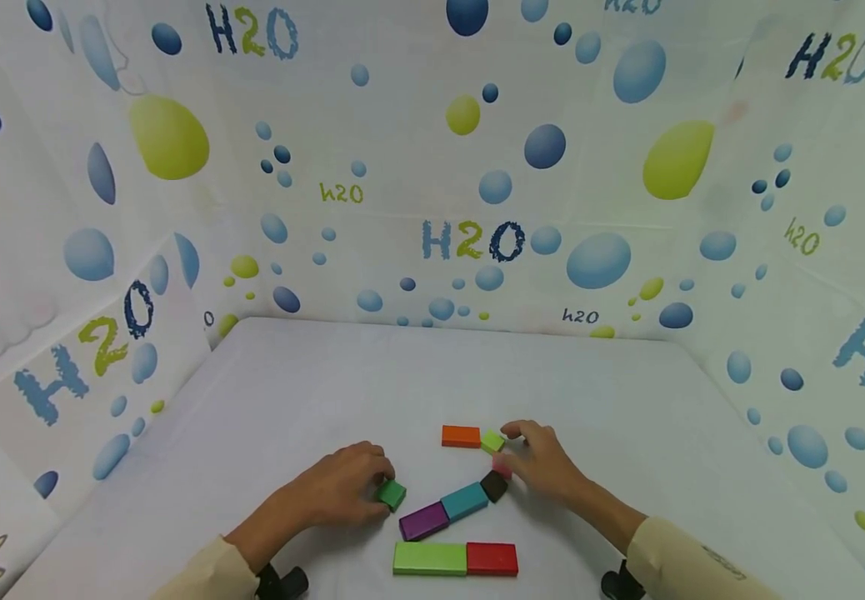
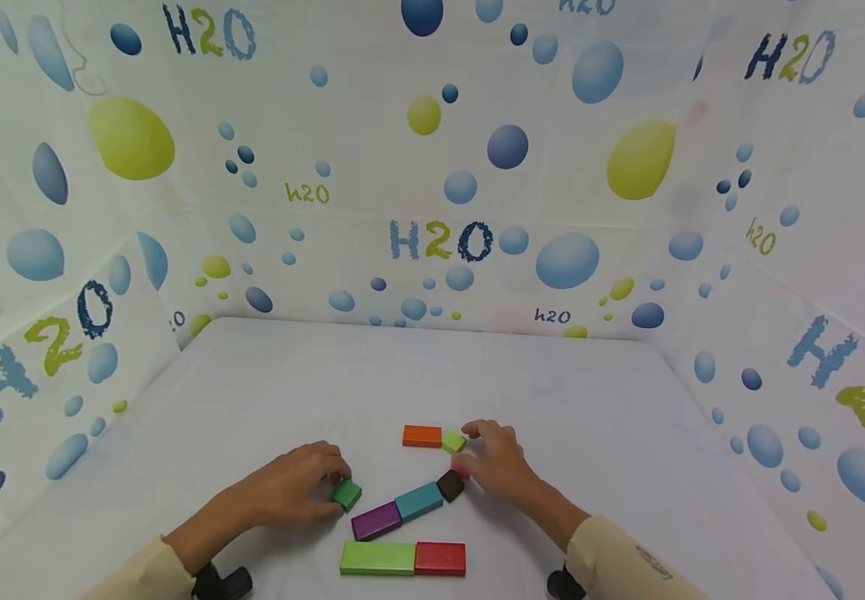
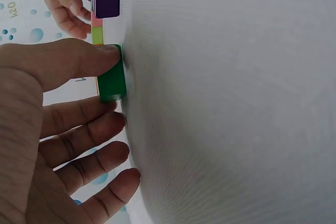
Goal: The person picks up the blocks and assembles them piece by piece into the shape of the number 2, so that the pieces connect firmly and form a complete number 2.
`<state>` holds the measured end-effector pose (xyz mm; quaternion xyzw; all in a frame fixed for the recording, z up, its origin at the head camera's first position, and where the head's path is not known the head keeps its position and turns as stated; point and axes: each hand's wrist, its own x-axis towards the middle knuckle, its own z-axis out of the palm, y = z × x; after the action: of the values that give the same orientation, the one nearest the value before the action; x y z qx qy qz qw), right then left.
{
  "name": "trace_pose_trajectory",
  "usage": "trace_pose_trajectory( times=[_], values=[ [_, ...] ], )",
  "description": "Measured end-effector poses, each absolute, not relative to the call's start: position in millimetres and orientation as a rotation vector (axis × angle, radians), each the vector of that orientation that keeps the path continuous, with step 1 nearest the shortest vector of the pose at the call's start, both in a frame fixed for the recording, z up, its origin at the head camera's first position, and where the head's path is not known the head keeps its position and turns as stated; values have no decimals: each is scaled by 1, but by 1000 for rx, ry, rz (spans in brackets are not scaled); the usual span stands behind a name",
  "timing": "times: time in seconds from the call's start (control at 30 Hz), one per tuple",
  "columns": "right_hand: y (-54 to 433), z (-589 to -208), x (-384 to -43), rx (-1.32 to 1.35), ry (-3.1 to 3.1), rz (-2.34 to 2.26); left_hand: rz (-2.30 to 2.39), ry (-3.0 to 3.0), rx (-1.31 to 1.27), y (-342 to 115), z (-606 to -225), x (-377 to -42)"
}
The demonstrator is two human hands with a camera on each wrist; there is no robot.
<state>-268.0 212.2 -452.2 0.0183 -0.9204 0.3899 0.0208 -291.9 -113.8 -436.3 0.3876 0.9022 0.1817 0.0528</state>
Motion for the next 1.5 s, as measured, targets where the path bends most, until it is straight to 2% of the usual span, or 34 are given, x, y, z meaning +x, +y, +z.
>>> trace_pose_trajectory(
  times=[0.3, 0.9, 1.5],
  values=[
    [222, -456, -260, 72, -2853, 1211, 613, 2706, 1168, -115, -436, -301],
    [227, -459, -257, 53, -2873, 1267, 719, 2633, 1083, -95, -437, -352],
    [226, -461, -252, 60, -2891, 1230, 635, 2605, 1091, -72, -438, -375]
  ],
)
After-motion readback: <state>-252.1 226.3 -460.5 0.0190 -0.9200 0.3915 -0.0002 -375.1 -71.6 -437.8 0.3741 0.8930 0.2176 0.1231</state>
